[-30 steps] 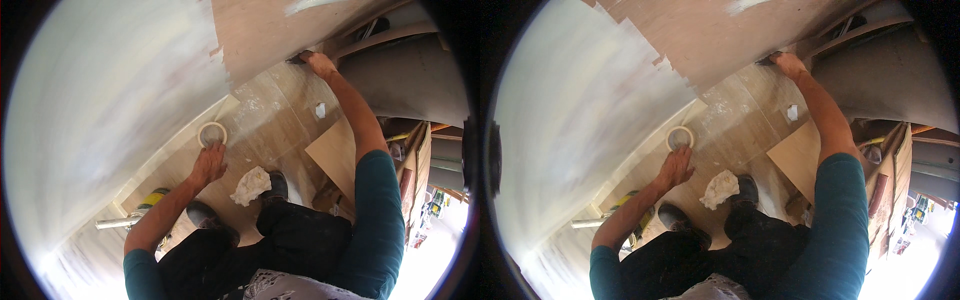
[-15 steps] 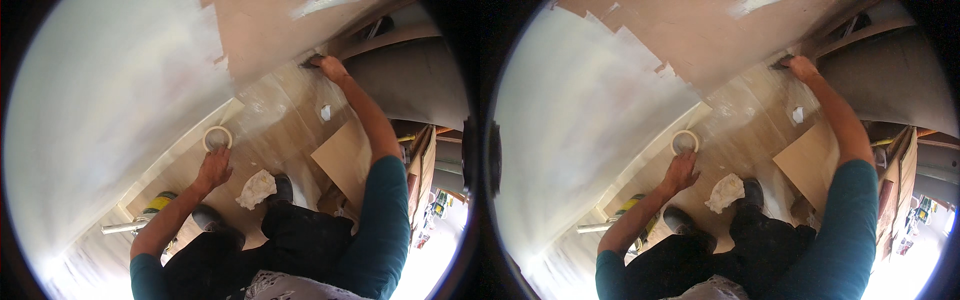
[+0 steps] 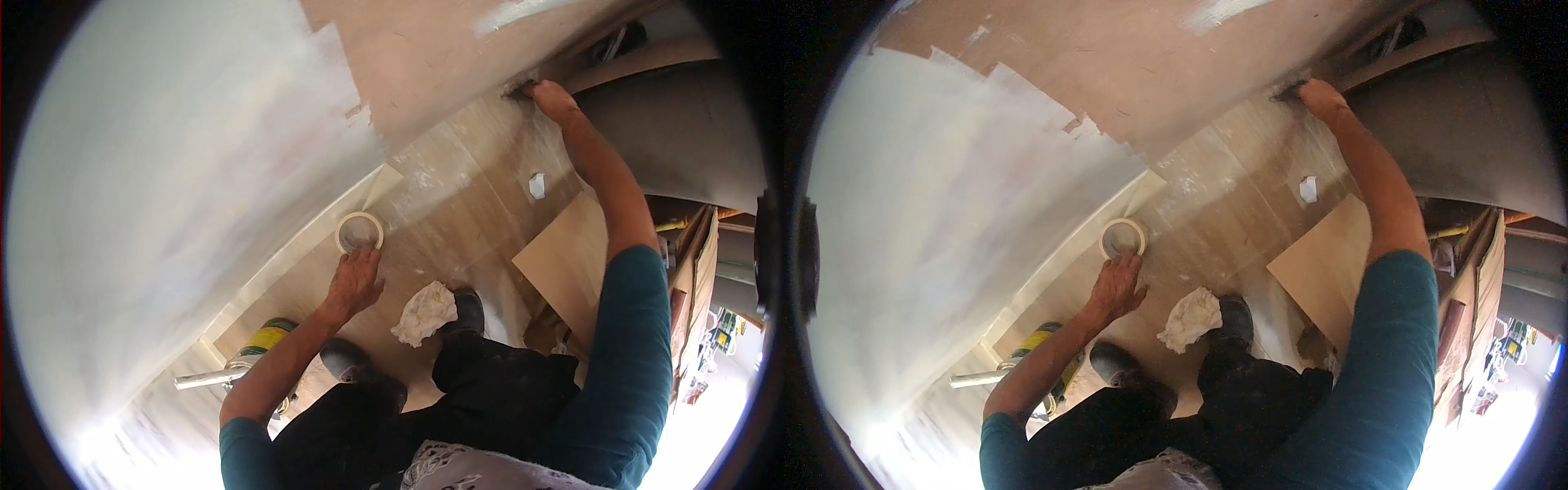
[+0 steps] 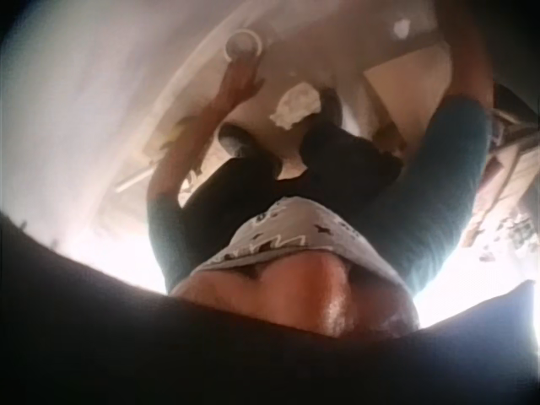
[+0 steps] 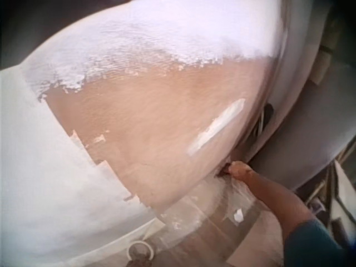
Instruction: The person applies painter's tape along the baseboard and then uses a putty knife to spread white wall compound onto the wall surface. They repeatedly scoop compound from a bucket and smooth it over the wall near the floor.
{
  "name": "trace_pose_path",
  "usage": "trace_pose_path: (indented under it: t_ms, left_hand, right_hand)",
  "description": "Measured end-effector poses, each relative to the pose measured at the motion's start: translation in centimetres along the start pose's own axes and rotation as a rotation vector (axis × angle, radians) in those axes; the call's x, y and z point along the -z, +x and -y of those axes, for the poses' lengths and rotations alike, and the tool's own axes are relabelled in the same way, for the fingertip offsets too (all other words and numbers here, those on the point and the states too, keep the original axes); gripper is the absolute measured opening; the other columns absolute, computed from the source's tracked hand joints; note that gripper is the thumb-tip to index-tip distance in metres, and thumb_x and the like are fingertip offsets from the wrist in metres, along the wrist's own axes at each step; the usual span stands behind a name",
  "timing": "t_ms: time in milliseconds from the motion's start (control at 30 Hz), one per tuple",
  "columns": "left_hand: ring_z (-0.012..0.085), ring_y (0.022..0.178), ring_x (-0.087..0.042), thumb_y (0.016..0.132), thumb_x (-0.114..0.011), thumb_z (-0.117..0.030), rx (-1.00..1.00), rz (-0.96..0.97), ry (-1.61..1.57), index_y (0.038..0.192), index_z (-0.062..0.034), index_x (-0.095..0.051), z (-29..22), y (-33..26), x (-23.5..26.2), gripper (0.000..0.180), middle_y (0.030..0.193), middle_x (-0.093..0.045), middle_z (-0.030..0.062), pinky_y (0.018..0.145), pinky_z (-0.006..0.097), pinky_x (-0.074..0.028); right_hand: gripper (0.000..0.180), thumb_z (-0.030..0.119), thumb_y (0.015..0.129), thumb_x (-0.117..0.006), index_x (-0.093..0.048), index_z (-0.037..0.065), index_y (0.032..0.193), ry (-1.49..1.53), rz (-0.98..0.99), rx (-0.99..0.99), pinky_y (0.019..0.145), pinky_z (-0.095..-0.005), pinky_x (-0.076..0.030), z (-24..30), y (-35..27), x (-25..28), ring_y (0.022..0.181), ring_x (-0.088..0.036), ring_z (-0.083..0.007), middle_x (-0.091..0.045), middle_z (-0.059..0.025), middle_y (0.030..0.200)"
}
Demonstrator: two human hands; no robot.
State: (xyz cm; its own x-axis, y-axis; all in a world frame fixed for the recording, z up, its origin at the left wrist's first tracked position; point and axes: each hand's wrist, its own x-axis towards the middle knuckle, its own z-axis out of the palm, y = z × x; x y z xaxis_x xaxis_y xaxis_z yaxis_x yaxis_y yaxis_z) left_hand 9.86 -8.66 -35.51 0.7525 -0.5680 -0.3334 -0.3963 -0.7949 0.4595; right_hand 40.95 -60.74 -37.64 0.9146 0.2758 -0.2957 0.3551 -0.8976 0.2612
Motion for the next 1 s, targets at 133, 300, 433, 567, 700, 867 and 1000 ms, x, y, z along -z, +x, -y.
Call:
trace_pose_path:
  t_ms: [133,300,433,567,700,867,1000]
  left_hand:
    - [0.0393,0.111,-0.059,0.077,-0.082,-0.023,0.034,-0.010,0.007,0.121,0.0004,-0.050,0.0,-1.3,0.3,0.060,0.119,-0.056,0.0205,0.093,0.049,-0.048]
    - [0.0397,0.113,-0.059,0.078,-0.081,-0.022,0.014,-0.013,0.007,0.123,0.0005,-0.049,-0.1,-0.8,0.2,0.060,0.121,-0.056,0.0211,0.094,0.049,-0.047]
    - [0.0401,0.113,-0.058,0.078,-0.081,-0.021,-0.028,-0.034,0.006,0.123,0.0006,-0.049,-0.1,-0.5,0.0,0.060,0.121,-0.056,0.0217,0.095,0.050,-0.047]
    - [0.0409,0.113,-0.059,0.078,-0.081,-0.020,0.036,0.033,-0.011,0.122,0.0009,-0.049,-0.1,-0.9,0.5,0.059,0.121,-0.056,0.0221,0.094,0.050,-0.048]
    - [0.0411,0.112,-0.059,0.079,-0.080,-0.021,-0.043,-0.009,0.007,0.120,0.0015,-0.049,-0.3,-0.3,0.5,0.056,0.121,-0.056,0.0229,0.094,0.050,-0.048]
    - [0.0374,0.110,-0.061,0.079,-0.079,-0.025,-0.011,-0.013,0.064,0.119,-0.0007,-0.052,0.2,-0.8,0.1,0.054,0.117,-0.058,0.0203,0.093,0.049,-0.049]
    - [0.0364,0.111,-0.061,0.079,-0.080,-0.026,-0.028,-0.021,0.093,0.117,-0.0013,-0.053,-0.1,-0.8,0.4,0.053,0.115,-0.058,0.0192,0.093,0.048,-0.049]
  right_hand:
    - [0.036,0.013,0.081,-0.073,-0.071,0.004,0.116,0.103,-0.034,0.194,0.084,-0.0460,-0.057,1.9,-2.3,6.9,0.099,-0.069,-0.0379,-0.070,-0.0202,0.103]
    - [0.041,0.024,0.077,-0.069,-0.067,-0.010,0.100,0.618,0.478,-0.143,0.087,-0.0459,-0.054,4.0,-3.6,6.7,0.099,-0.067,-0.0438,-0.070,-0.0279,0.102]
    - [0.042,0.027,0.084,-0.061,-0.069,-0.009,0.103,0.405,-0.083,-0.327,0.093,-0.0483,-0.053,2.3,-3.9,2.7,0.107,-0.066,-0.0454,-0.069,-0.0301,0.108]
    - [0.038,0.027,0.088,-0.061,-0.072,-0.005,0.107,0.404,0.018,-0.412,0.097,-0.0474,-0.053,4.0,-1.6,4.1,0.111,-0.067,-0.0436,-0.068,-0.0317,0.113]
    - [0.027,0.015,0.090,-0.056,-0.073,-0.002,0.103,0.298,0.027,-0.268,0.091,-0.0475,-0.056,6.0,-2.4,-0.4,0.100,-0.069,-0.0438,-0.070,-0.0305,0.101]
    - [0.033,0.005,0.085,-0.063,-0.074,0.010,0.116,0.235,0.041,0.339,0.087,-0.0479,-0.058,8.5,-8.9,2.0,0.093,-0.068,-0.0398,-0.068,-0.0216,0.102]
    - [0.048,-0.005,0.083,-0.062,-0.070,0.014,0.125,0.303,0.040,0.245,0.093,-0.0450,-0.054,6.1,-6.8,5.7,0.101,-0.067,-0.0395,-0.072,-0.0157,0.113]
